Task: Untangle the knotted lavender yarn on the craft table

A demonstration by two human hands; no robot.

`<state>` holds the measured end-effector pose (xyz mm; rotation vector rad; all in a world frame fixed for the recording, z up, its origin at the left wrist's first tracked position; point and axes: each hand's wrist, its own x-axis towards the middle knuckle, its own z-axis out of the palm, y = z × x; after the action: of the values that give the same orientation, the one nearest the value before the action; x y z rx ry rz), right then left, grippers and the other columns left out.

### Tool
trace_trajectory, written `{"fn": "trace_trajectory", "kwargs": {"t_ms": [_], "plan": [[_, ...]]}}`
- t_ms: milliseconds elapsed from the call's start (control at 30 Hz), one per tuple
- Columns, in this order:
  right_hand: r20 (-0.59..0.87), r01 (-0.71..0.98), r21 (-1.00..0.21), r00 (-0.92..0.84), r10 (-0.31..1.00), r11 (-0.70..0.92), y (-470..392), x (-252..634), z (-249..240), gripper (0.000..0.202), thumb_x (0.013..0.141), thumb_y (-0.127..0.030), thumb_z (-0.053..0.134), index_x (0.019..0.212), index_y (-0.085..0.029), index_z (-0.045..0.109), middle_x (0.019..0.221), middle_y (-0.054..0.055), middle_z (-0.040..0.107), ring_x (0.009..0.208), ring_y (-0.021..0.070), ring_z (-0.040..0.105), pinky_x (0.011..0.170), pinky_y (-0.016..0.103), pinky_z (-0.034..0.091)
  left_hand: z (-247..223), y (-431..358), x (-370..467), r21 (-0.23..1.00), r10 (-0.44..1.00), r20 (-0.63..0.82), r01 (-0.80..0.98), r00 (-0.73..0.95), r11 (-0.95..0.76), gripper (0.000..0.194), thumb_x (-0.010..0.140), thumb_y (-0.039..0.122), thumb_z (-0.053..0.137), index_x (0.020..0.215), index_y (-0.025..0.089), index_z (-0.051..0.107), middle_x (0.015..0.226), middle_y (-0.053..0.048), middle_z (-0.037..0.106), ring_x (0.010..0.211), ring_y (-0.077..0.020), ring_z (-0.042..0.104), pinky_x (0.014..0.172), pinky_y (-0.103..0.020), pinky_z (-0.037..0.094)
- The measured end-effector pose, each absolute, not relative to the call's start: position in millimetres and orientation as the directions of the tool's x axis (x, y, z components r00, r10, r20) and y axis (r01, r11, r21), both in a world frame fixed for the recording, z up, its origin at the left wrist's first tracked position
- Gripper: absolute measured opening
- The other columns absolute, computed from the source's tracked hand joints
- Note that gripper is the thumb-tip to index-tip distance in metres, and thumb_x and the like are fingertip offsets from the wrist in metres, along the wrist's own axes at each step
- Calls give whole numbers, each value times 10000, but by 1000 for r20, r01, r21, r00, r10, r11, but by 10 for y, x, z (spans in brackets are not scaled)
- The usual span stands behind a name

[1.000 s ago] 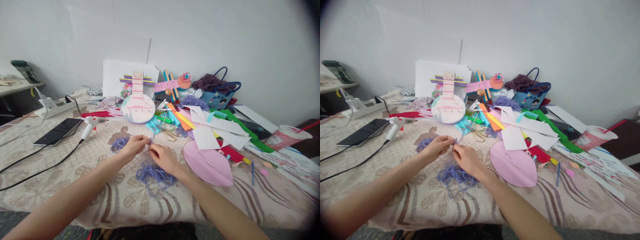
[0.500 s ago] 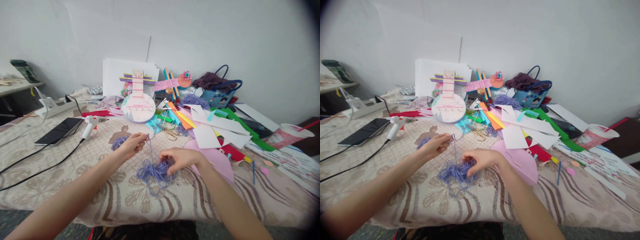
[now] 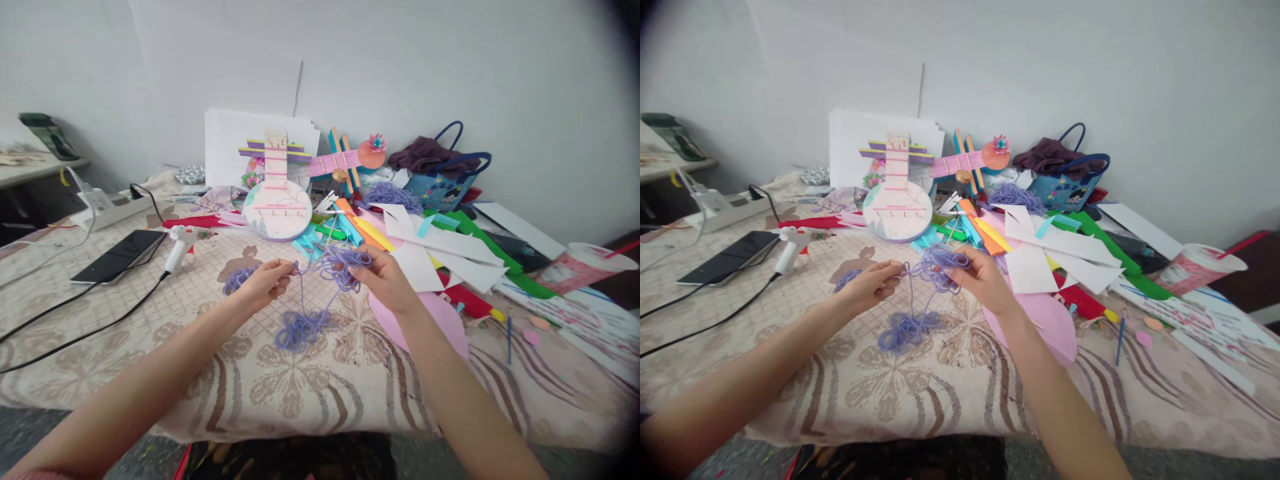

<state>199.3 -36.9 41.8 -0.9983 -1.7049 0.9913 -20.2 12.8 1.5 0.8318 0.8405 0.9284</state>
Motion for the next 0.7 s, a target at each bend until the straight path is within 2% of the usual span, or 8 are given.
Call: {"fn": "trace_trajectory", "kwargs": {"t_ms": [67,100,167,233,367,467,600,700], "plan": [[306,168,-915,-304,902,367,-464,1785,366,230,814,-363,546,980,-203,540,892,43,607,740,144,578,651,286,480,9,130,-202,886,917,-233,-318,324,337,213,658,209,684,641,133,486,528,53,456,352,11,255,322,-139,105],[298,180,-902,-395,869,391,-507,1691,344,265,813,-363,551,1027,-206,538,925,47,607,799,153,584,693,293,482,7,133,-206,895,917,-233,-297,322,332,195,672,220,671,644,133,499,497,60,430,345,4,263,322,-144,121],[254,253,-848,-577,776,466,-565,1564,312,335,797,-349,581,1102,-217,536,973,51,605,892,166,573,774,307,464,4,140,-219,909,913,-238,-255,332,329,176,697,247,649,651,133,523,445,77,359,332,-5,256,324,-151,135],[227,355,-761,-639,735,543,-574,1538,285,355,780,-337,609,1110,-223,549,963,49,601,906,170,555,807,312,440,6,145,-230,912,909,-237,-244,344,330,179,704,260,646,652,133,531,428,91,300,329,-3,224,329,-153,122],[121,539,-598,-671,732,593,-512,1625,168,334,730,-276,654,1053,-234,579,1002,43,535,782,142,525,692,266,429,14,144,-233,909,914,-221,-268,340,319,186,699,252,652,638,134,522,430,97,264,338,1,198,339,-157,107],[76,571,-533,-703,707,625,-478,1627,65,285,730,-152,593,1004,-230,592,1026,40,506,773,133,520,674,251,407,17,140,-229,909,911,-228,-261,344,326,183,705,252,647,637,132,527,432,99,242,342,1,182,342,-161,95],[103,589,-523,-674,732,616,-449,1697,156,195,712,-46,495,817,-185,584,819,7,559,721,124,515,644,240,375,14,140,-235,912,912,-215,-261,349,315,189,709,261,645,634,131,528,441,94,243,351,-1,180,348,-164,87],[70,632,-556,-612,788,540,-425,1964,397,155,723,-66,496,786,-181,579,664,-28,544,594,102,480,570,226,350,2,135,-231,913,900,-218,-246,377,325,190,721,268,634,640,134,526,442,91,251,355,-5,183,350,-167,89]]}}
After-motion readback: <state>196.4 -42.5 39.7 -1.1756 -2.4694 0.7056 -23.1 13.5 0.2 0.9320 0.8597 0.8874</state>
